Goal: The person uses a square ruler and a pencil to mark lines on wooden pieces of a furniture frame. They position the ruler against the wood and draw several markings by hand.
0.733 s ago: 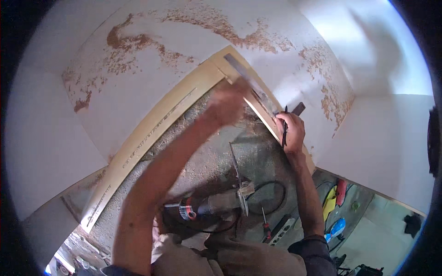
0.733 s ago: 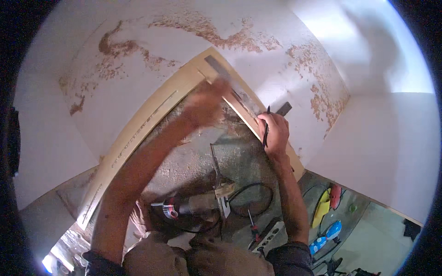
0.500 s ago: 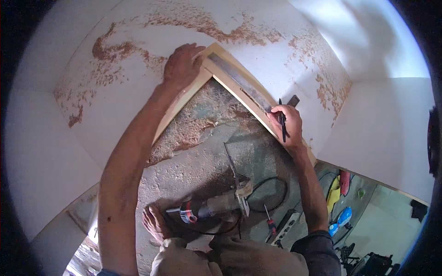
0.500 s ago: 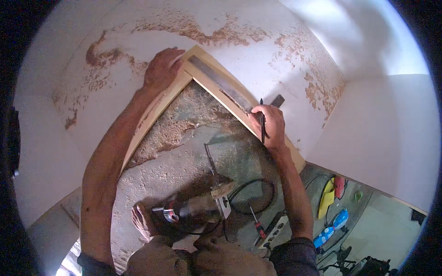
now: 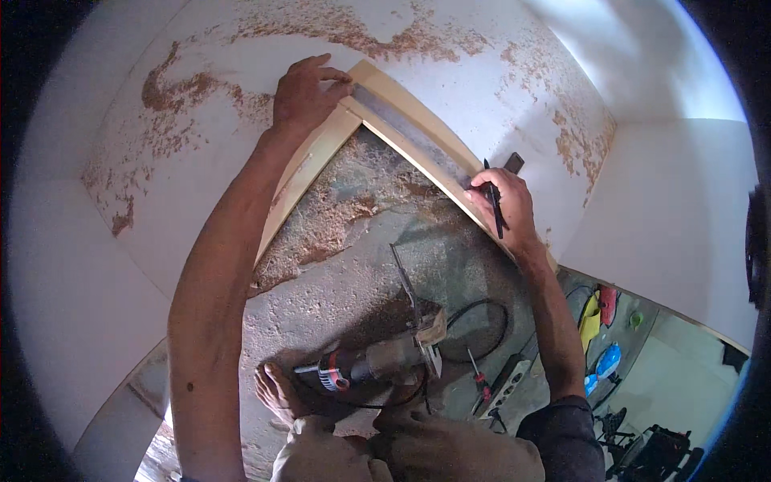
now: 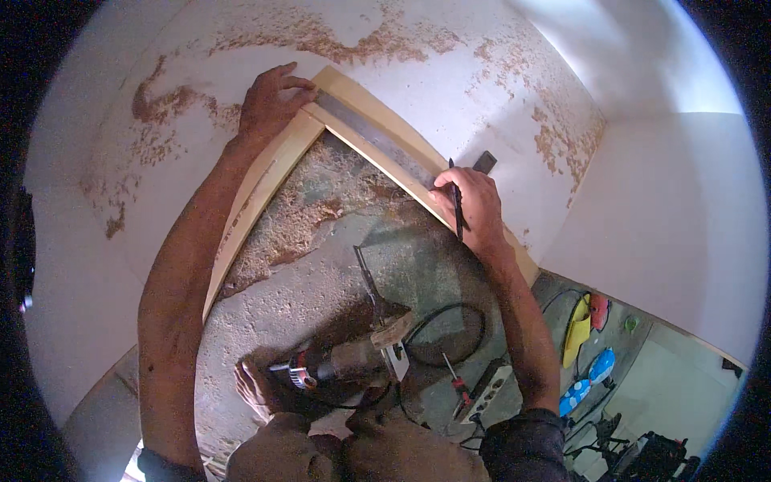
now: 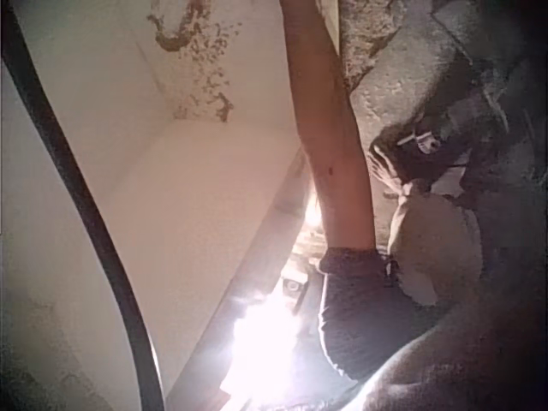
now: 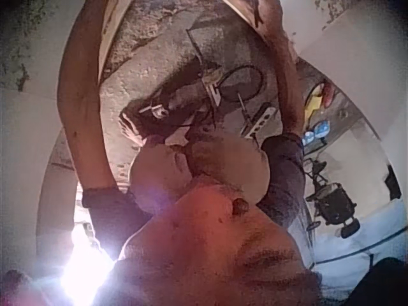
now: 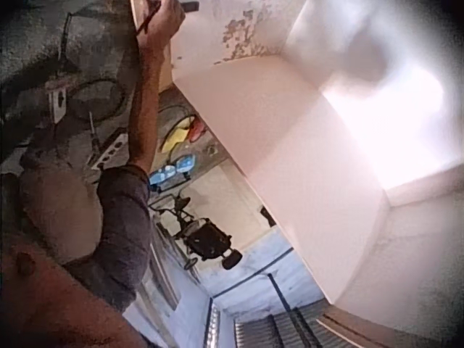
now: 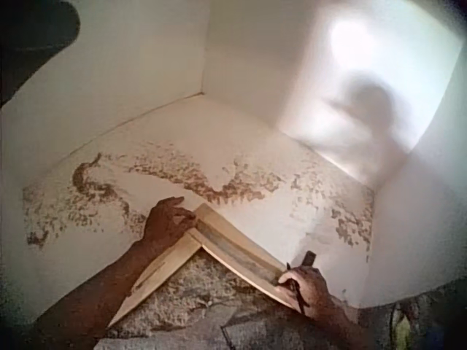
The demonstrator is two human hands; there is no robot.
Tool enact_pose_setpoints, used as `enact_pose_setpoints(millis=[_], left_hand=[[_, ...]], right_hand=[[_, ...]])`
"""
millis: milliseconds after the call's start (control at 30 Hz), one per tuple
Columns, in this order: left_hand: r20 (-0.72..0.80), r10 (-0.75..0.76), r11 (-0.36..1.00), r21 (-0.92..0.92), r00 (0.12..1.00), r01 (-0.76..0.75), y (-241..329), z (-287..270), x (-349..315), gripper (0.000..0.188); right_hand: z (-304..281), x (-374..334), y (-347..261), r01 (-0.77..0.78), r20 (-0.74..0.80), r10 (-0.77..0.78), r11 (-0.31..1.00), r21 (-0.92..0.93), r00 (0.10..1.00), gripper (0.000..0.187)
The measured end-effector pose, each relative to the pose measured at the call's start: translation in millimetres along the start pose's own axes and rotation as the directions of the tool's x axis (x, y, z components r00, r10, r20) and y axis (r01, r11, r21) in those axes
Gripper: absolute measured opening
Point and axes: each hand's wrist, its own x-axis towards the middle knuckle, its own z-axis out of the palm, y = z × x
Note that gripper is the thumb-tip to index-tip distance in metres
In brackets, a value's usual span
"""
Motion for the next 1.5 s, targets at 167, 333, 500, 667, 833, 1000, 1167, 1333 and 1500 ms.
enact_pose_setpoints(millis=[167,333,500,667,833,1000,1167,1333,1500], left_hand=[[-0.013,-0.017,1.0,0.008,1.0,0.017,2.2,3.7,2.0,0.029],[-0.009,-0.009,0.999,0.034,1.0,0.01,2.8,2.2,0.4,0.025],[0.024,0.006,1.0,0.028,1.0,-0.007,0.9,-1.5,-5.8,0.023],[0.04,-0.016,0.998,-0.057,0.999,0.018,-1.0,-8.9,-23.7,0.023],[0.004,0.118,0.993,0.028,0.993,-0.118,4.2,-6.5,-41.2,0.034],[-0.074,0.343,0.932,0.15,0.936,-0.33,24.9,-4.2,-55.6,0.03],[0.02,0.441,0.892,0.1,0.897,-0.441,52.3,-1.7,-71.2,0.029],[-0.023,0.475,0.875,0.116,0.88,-0.47,45.6,3.5,-62.2,0.027],[-0.176,0.393,0.919,0.111,0.902,-0.379,36.8,6.3,-63.3,0.018]], right_hand=[[-1.1,2.1,-4.6,-0.146,0.037,0.142,0.981,0.126,0.989,0.022],[-1.4,5.1,-8.5,-0.166,0.039,0.162,0.979,0.12,0.986,0.022],[4.1,-6.6,-8.6,-0.056,0.013,0.055,0.997,0.059,0.998,0.02],[9.8,-17.0,-18.5,-0.031,-0.046,0.03,0.999,-0.011,0.998,0.016],[19.1,-26.8,-18.2,0.037,-0.12,-0.046,0.997,-0.074,0.992,0.016],[14.6,-28.0,-15.0,0.037,-0.098,-0.041,0.998,-0.041,0.994,0.015],[9.8,-26.0,-14.5,0.045,-0.043,-0.049,0.994,-0.1,0.998,0.015],[16.2,-33.8,-4.3,0.082,-0.077,-0.089,0.992,-0.097,0.993,0.019],[26.5,-34.0,-0.7,0.116,-0.161,-0.128,0.99,-0.083,0.979,0.026]])
